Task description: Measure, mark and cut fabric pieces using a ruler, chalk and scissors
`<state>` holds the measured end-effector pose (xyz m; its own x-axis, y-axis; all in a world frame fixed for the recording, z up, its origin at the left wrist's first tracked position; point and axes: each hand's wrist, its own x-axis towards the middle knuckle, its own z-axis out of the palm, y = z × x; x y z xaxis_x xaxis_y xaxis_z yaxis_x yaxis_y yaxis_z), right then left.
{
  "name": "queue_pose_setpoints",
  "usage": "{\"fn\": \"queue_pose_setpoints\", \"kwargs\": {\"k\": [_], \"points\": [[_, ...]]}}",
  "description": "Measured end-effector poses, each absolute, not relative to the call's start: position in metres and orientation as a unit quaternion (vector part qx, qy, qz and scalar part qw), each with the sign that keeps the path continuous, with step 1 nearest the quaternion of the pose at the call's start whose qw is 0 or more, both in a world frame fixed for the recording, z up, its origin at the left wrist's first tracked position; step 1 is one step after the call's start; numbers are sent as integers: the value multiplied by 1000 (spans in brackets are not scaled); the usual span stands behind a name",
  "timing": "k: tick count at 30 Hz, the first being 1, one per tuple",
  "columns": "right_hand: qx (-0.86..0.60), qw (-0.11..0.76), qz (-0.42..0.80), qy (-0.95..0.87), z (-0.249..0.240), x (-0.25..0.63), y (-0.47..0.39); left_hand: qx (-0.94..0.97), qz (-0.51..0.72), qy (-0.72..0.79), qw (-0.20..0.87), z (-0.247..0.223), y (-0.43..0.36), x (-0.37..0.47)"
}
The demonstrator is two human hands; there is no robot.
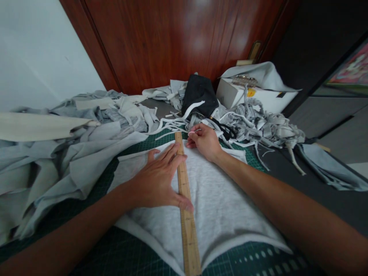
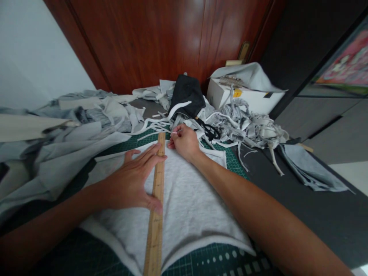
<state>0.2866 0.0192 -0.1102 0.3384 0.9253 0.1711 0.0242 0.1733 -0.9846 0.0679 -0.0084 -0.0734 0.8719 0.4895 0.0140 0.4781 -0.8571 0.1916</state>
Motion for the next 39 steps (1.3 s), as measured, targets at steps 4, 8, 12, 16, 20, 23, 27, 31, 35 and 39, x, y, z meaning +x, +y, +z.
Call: {"fn": "queue_pose_setpoints", "kwargs": {"k": [4, 8, 12, 16, 20, 23, 27, 31, 35, 39], "points": [[-529, 606, 352, -478, -114, 290, 22, 962, 23, 256, 93, -73, -8, 69], [-532, 596, 336, -499, -115, 290, 21, 959, 39, 261, 103, -73, -9, 70], [-537, 580, 322, -521, -113, 288, 17, 959, 39, 264, 95, -76, -9, 69], [-554, 547, 299, -553, -106, 288, 11, 962, 40, 256, 85, -77, -9, 68], [-585, 508, 264, -574, -101, 288, 12, 962, 40, 256, 84, -77, -9, 67], [-611, 476, 243, -584, -99, 287, 17, 960, 36, 261, 92, -76, -11, 67], [-635, 435, 220, -599, -94, 285, 22, 960, 40, 258, 101, -75, -12, 67], [-647, 413, 198, -610, -92, 283, 26, 961, 56, 249, 102, -77, -11, 66], [-667, 430, 154, -589, -94, 280, 30, 964, 73, 241, 87, -82, -10, 65], [-669, 438, 152, -581, -97, 278, 30, 964, 72, 239, 88, -84, -9, 65]]}}
